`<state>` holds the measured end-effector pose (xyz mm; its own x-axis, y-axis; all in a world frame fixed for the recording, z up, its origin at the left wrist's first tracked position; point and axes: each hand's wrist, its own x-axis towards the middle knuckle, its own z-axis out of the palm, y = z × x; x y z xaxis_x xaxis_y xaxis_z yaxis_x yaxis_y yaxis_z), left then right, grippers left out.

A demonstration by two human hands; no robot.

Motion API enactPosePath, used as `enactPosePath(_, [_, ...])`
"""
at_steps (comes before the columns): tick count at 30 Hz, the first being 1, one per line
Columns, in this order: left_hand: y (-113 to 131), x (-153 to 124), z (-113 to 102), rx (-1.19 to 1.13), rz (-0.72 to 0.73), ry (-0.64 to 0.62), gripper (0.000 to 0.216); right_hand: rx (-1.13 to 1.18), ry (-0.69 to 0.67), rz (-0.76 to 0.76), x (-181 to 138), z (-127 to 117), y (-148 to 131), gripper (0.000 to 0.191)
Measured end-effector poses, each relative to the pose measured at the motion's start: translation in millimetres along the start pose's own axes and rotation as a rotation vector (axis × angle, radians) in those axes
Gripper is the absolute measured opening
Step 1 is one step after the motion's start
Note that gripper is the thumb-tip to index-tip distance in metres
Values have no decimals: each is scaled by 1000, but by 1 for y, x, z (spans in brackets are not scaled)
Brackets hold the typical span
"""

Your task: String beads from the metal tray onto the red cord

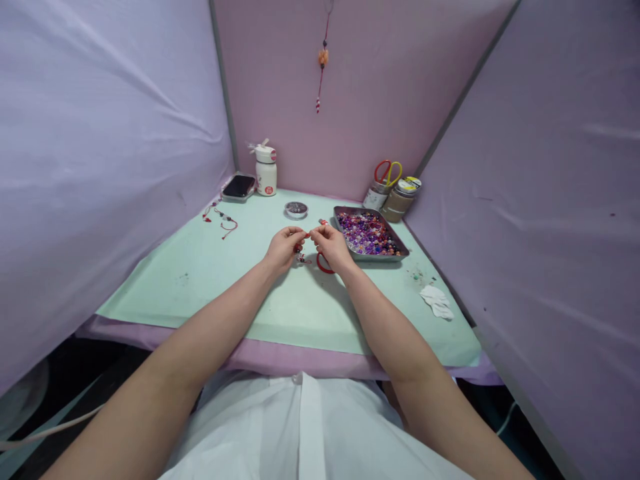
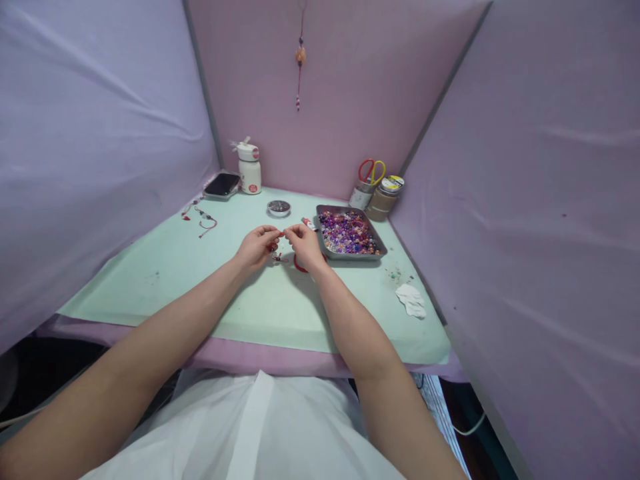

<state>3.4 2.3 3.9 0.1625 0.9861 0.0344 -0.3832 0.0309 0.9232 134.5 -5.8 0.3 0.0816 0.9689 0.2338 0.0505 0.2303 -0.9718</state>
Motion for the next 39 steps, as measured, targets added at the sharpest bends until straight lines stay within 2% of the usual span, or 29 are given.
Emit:
enactPosePath(9, [-1,3,-1,-47,-51,-27,22,-43,23,-22,2,-1,3,21])
enactPosePath(14, [1,-1,1,20,-38,-5,32,-79,11,-33,3,-1,5,21])
enactPosePath(22, [-3,4,-4,54,7,23,30,-146,3,-80,2,-2,1,20])
enactPosePath(30, [-6,5,-5,199,129,97,34,-323,16,-206,1,-3,1,19])
enactPosePath(33, [-7,5,-6,229,116,111,35,-391,11,-280,0,-8,-5,17])
enactPosePath(36, [-8,4,-5,232,69,47,38,-419,-23,-397,2,-16,-9,15])
enactPosePath(39, [-7,0,-3,218,12,-60,39,-485,-122,-491,5,-24,-10,18])
